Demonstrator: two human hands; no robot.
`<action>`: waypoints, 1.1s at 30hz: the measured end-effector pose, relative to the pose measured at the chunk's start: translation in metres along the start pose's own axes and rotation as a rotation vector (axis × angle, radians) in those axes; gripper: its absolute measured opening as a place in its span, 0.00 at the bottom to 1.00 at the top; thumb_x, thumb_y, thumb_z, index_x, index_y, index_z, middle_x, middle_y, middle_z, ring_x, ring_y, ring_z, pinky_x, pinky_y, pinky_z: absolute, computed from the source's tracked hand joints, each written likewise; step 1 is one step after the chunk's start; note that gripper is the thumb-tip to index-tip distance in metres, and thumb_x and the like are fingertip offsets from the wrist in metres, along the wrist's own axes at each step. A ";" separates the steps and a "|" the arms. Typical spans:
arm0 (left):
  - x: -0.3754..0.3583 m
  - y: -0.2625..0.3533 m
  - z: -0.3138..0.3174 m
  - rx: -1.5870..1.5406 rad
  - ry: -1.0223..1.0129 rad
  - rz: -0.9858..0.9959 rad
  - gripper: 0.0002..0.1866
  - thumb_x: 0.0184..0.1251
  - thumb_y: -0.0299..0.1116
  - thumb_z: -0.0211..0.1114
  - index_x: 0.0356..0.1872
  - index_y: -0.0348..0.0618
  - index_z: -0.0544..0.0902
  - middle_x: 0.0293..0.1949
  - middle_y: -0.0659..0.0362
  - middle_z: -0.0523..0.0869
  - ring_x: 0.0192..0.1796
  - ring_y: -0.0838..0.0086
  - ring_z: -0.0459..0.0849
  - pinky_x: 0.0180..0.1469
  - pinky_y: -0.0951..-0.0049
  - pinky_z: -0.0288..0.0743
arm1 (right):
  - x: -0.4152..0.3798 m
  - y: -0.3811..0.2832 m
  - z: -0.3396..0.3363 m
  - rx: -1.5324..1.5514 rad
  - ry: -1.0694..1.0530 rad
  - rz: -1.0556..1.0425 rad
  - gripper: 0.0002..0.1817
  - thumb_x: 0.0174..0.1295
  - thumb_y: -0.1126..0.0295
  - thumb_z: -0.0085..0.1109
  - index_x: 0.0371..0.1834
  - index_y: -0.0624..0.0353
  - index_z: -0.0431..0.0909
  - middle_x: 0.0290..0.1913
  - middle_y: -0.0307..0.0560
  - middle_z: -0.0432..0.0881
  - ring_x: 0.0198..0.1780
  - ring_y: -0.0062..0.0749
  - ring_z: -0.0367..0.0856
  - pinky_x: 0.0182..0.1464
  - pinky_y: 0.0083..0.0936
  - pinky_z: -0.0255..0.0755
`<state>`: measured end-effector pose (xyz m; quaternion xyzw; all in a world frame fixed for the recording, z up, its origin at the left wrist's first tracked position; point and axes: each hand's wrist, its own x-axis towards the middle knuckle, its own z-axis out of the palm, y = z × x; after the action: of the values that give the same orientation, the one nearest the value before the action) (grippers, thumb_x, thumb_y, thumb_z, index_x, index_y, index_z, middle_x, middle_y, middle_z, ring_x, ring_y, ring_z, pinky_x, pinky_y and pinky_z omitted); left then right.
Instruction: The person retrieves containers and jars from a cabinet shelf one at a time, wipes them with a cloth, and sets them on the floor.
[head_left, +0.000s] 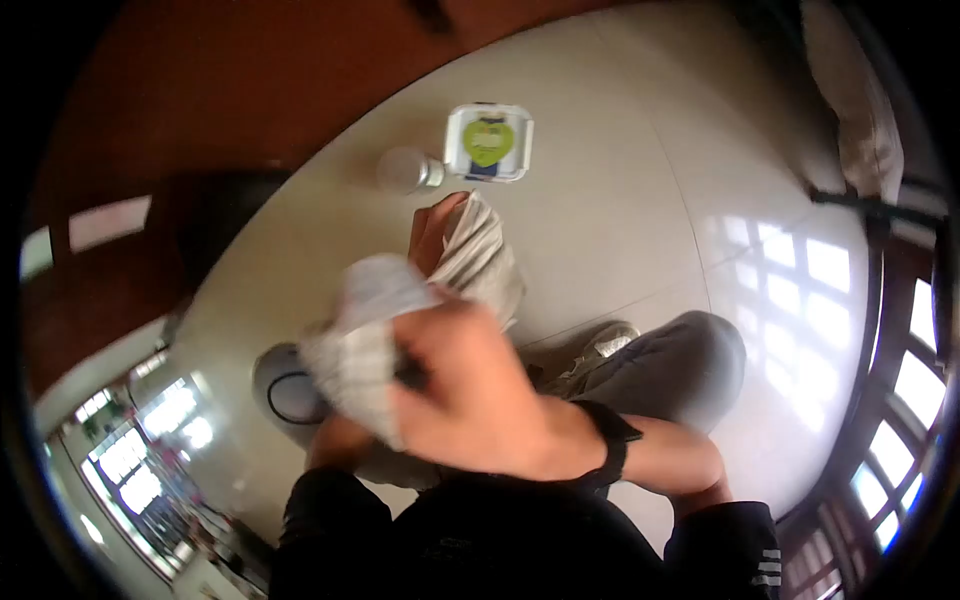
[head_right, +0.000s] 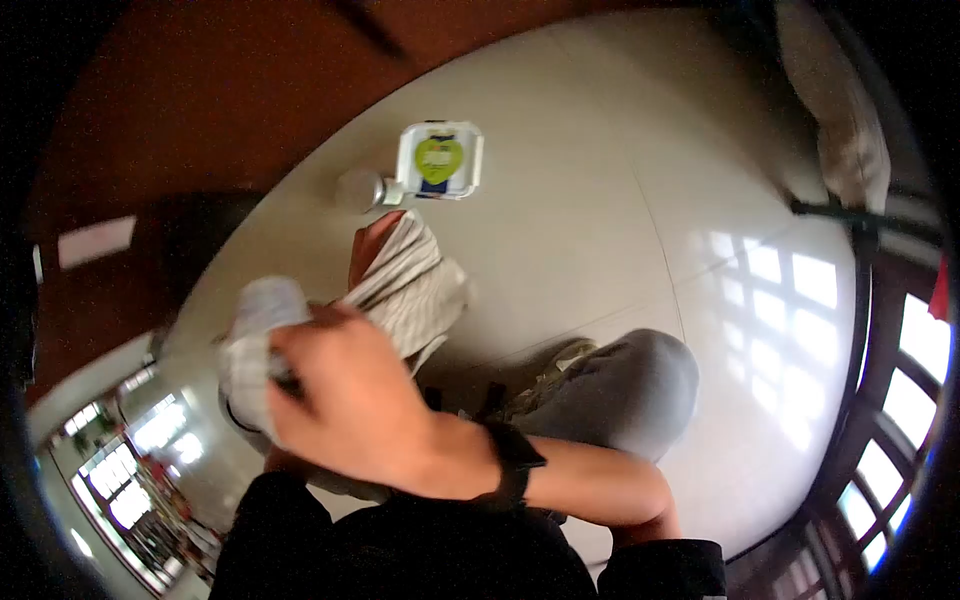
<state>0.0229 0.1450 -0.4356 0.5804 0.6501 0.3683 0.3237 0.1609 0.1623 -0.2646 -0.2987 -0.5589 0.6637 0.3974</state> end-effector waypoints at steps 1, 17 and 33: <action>0.001 0.000 0.006 -0.014 -0.032 -0.012 0.32 0.49 0.32 0.73 0.58 0.47 0.69 0.53 0.54 0.75 0.57 0.60 0.72 0.56 0.62 0.70 | 0.001 -0.008 -0.003 -0.111 -0.023 -0.040 0.07 0.47 0.72 0.57 0.22 0.66 0.74 0.24 0.60 0.78 0.30 0.58 0.77 0.42 0.43 0.71; 0.090 0.052 0.144 0.630 -0.229 0.343 0.31 0.48 0.25 0.72 0.57 0.46 0.72 0.53 0.50 0.74 0.56 0.52 0.72 0.58 0.57 0.69 | -0.019 -0.044 -0.037 -0.170 -0.079 -0.098 0.09 0.50 0.67 0.57 0.21 0.63 0.78 0.29 0.53 0.81 0.35 0.42 0.80 0.45 0.31 0.71; 0.084 -0.006 0.189 0.679 -0.268 0.228 0.31 0.51 0.19 0.66 0.59 0.35 0.65 0.53 0.41 0.70 0.56 0.49 0.72 0.57 0.59 0.71 | -0.048 -0.033 -0.072 -0.945 -0.727 0.218 0.09 0.60 0.69 0.54 0.39 0.60 0.81 0.35 0.48 0.83 0.41 0.35 0.81 0.49 0.31 0.67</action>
<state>0.1701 0.2478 -0.5380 0.7663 0.6182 0.0865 0.1521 0.2517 0.1587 -0.2491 -0.2526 -0.8592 0.4401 -0.0649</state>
